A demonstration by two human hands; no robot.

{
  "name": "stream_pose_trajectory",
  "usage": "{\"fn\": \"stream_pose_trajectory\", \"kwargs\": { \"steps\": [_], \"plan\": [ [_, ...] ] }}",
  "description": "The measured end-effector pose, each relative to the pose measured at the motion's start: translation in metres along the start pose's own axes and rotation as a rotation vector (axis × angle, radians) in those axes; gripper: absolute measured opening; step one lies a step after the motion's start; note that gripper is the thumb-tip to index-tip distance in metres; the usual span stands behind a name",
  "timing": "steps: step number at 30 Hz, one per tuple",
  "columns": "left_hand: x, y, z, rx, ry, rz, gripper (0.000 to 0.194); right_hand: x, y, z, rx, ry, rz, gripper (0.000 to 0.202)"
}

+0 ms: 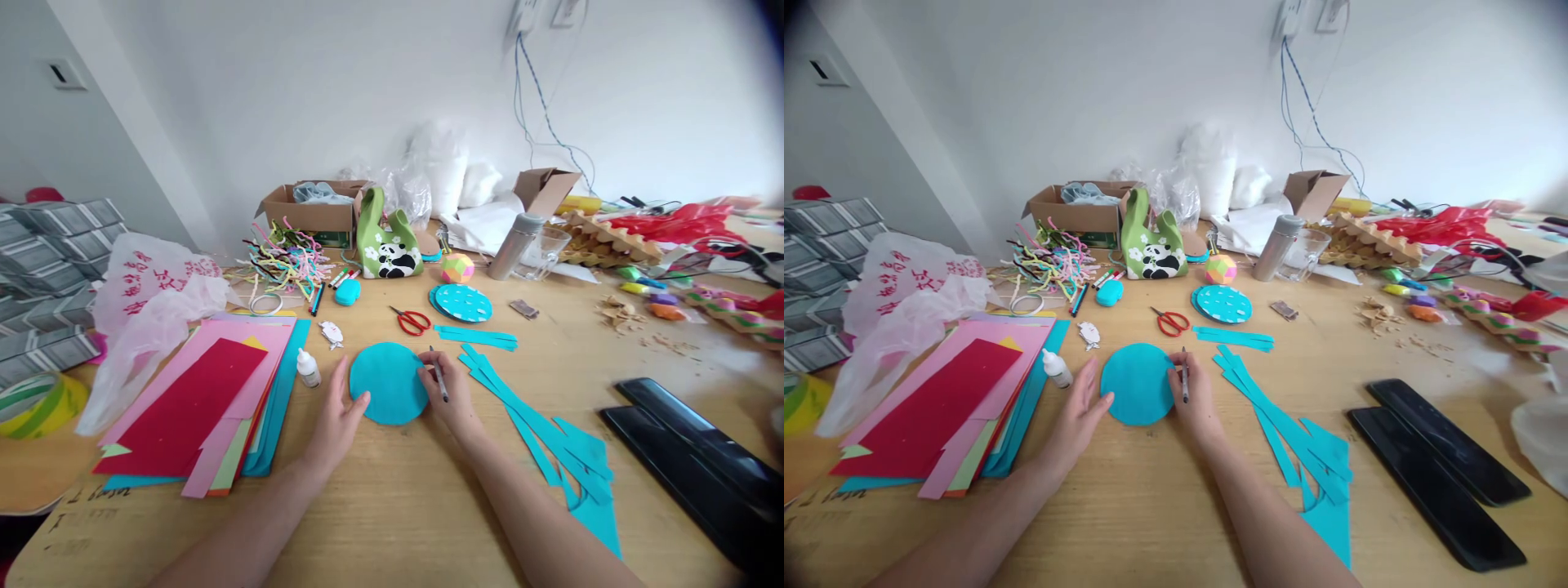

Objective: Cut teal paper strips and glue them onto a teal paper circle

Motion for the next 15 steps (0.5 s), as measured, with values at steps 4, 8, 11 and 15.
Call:
{"fn": "stream_pose_trajectory", "kwargs": {
  "steps": [4, 8, 11, 15],
  "plan": [
    [-0.006, 0.011, -0.008, -0.267, -0.126, 0.397, 0.034, -0.002, 0.002, -0.001, 0.017, -0.019, -0.068, 0.023],
    [-0.014, 0.014, -0.017, -0.426, -0.325, 0.711, 0.034, -0.003, 0.006, -0.001, 0.033, -0.032, -0.143, 0.023],
    [-0.016, 0.013, -0.019, -0.477, -0.379, 0.840, 0.033, -0.002, 0.009, 0.000, 0.024, -0.022, -0.176, 0.022],
    [-0.015, 0.014, -0.017, -0.500, -0.385, 0.860, 0.024, 0.000, 0.002, 0.000, 0.019, 0.021, -0.211, 0.020]
  ]
}}
Point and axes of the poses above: each hand's wrist, its own z-axis towards the middle knuckle, its own x-axis out of the back of the hand, y = z × x, the point moved 3 cm from there along z, towards the middle knuckle, and after that the axes turned 10 degrees about z, right-handed, at the moved point
